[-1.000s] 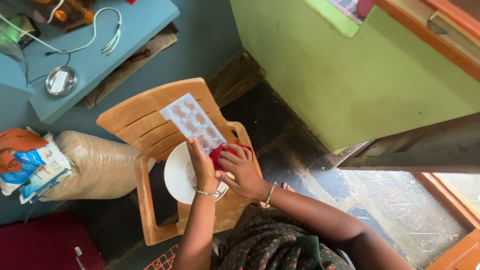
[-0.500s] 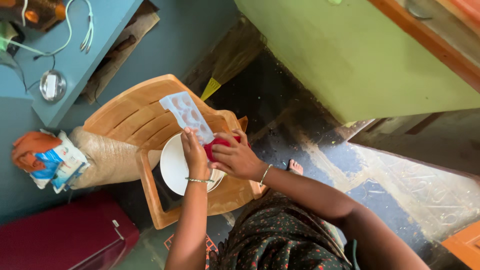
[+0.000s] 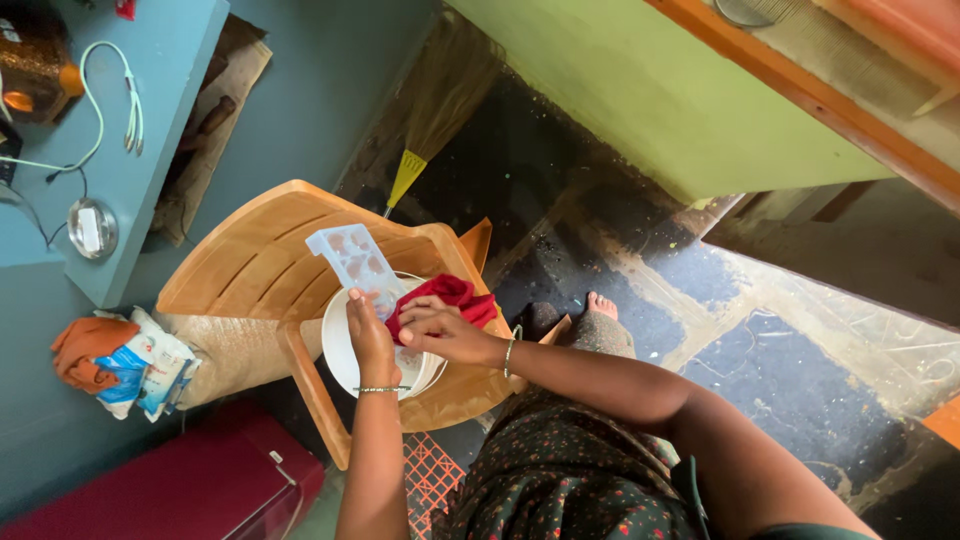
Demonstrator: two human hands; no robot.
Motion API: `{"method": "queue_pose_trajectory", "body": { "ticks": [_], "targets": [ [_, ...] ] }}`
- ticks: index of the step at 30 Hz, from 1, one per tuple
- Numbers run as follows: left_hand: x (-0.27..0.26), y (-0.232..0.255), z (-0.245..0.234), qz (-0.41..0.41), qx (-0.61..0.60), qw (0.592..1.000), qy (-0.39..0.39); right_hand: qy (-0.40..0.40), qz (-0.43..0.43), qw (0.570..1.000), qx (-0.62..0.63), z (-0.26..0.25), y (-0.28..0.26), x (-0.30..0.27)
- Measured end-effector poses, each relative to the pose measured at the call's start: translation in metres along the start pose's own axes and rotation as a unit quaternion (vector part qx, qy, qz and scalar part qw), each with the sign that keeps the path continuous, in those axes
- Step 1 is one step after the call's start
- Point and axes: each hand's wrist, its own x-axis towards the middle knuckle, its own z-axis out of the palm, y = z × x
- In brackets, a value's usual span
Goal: The person cleans a white plastic ice cube tray by scrubbing it with a red cloth, rinsing it in a bucket of water, and drying it with the cloth. The person moves between a cot and a chair to perform the task.
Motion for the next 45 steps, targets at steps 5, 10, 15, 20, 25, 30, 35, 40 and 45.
{"method": "queue_pose_trajectory", "body": {
  "ticks": [5, 10, 15, 20, 25, 30, 35, 40, 45],
  "targets": [
    [0.020, -0.019, -0.016, -0.011, 0.004, 1.000, 0.017, 0.001, -0.017, 0.994, -0.104, 0.012, -0.006, 0.001],
    [0.026, -0.037, -0.026, -0.037, 0.011, 0.999, 0.013, 0.013, -0.141, 0.922, -0.361, 0.007, -0.026, -0.002],
    [0.026, -0.040, -0.021, -0.002, 0.043, 0.998, 0.037, 0.027, -0.163, 0.926, -0.338, 0.004, -0.026, -0.001],
    [0.009, -0.018, -0.014, -0.013, 0.012, 0.999, 0.031, 0.031, -0.070, 0.989, -0.126, 0.005, -0.016, 0.003],
    [0.009, -0.004, -0.015, 0.002, -0.004, 1.000, 0.016, 0.038, -0.083, 0.991, -0.094, 0.008, -0.023, 0.005],
    [0.015, -0.020, -0.016, 0.009, -0.019, 1.000, 0.000, 0.049, -0.215, 0.899, -0.378, -0.009, -0.038, 0.009],
    [0.008, -0.014, -0.016, 0.011, -0.095, 0.994, 0.057, 0.022, -0.173, 0.939, -0.297, -0.008, -0.055, 0.007],
    [0.012, -0.018, -0.029, 0.167, -0.231, 0.958, 0.016, 0.017, -0.192, 0.952, -0.239, 0.016, -0.084, 0.019],
    [0.034, -0.048, -0.068, 0.270, -0.246, 0.929, 0.060, 0.013, -0.261, 0.877, -0.403, 0.059, -0.108, 0.027]
  ]
}}
